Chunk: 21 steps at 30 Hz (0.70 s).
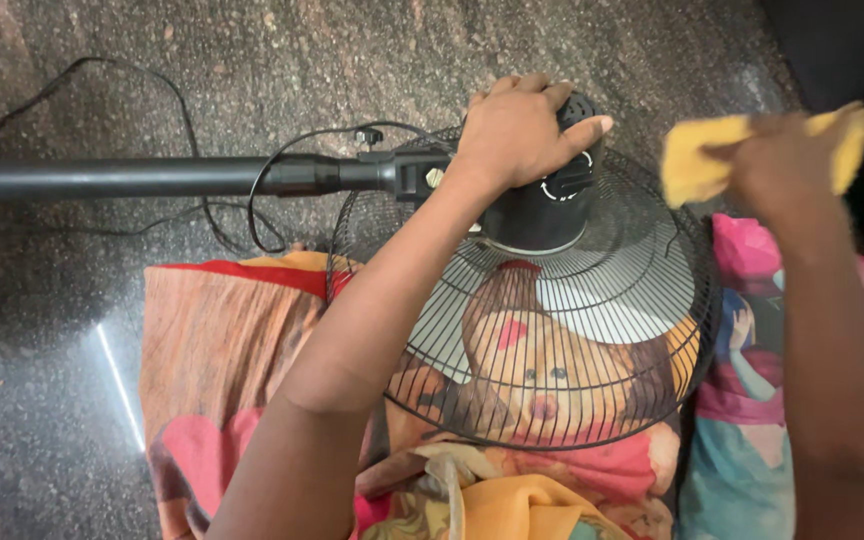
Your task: The person wipes the blades, motor housing, and cage of a standing electric fan using a yellow sponge. The person rotates the fan head to reach different areas and continues wiping the exterior surfaces.
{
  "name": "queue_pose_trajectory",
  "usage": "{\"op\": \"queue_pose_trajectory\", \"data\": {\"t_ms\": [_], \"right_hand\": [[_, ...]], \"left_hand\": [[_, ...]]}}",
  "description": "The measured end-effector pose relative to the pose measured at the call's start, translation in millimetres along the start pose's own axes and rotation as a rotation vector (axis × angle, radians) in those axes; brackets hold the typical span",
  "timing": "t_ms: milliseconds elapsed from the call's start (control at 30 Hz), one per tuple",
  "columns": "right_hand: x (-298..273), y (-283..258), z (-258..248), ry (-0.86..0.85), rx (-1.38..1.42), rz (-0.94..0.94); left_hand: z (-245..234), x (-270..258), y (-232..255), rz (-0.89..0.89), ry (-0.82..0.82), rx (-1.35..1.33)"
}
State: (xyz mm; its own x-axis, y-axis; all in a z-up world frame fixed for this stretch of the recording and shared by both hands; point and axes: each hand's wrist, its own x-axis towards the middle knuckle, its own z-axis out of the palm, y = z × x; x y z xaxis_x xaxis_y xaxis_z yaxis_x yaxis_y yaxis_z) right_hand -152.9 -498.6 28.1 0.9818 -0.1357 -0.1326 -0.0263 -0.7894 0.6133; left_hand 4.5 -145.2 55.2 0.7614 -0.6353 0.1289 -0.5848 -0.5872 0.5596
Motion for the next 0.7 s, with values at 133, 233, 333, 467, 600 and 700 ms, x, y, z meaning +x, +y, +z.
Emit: {"op": "queue_pose_trajectory", "data": {"t_ms": [133,233,333,467,600,700], "right_hand": [[-9.6,-7.3,-8.6,0.047,0.635,-0.168],[-5.3,-22.7,-28.5,-0.151,0.689,-0.189],[-5.7,-24.1,-56.5,-0.257,0.395,0.102],[-5.4,-6.2,-110.1,0.165,0.823,0.034],[17.9,-43.0,-148.8,0.406,0.833,-0.398],[26.0,-53.6,-175.8,0.193,0.835,-0.317]], "left_hand": [[9.9,4.7,-8.6,0.043,0.015,-0.03],[4.6,14.3,-28.3,0.058,-0.024,-0.163],[2.0,18.7,-58.6,-0.08,-0.18,-0.381],[15.8,20.8,-77.2,-0.112,-0.079,-0.492],[35.3,13.7,-88.1,-0.06,0.112,-0.552],[44.2,10.7,-88.6,-0.177,0.083,-0.419]]}}
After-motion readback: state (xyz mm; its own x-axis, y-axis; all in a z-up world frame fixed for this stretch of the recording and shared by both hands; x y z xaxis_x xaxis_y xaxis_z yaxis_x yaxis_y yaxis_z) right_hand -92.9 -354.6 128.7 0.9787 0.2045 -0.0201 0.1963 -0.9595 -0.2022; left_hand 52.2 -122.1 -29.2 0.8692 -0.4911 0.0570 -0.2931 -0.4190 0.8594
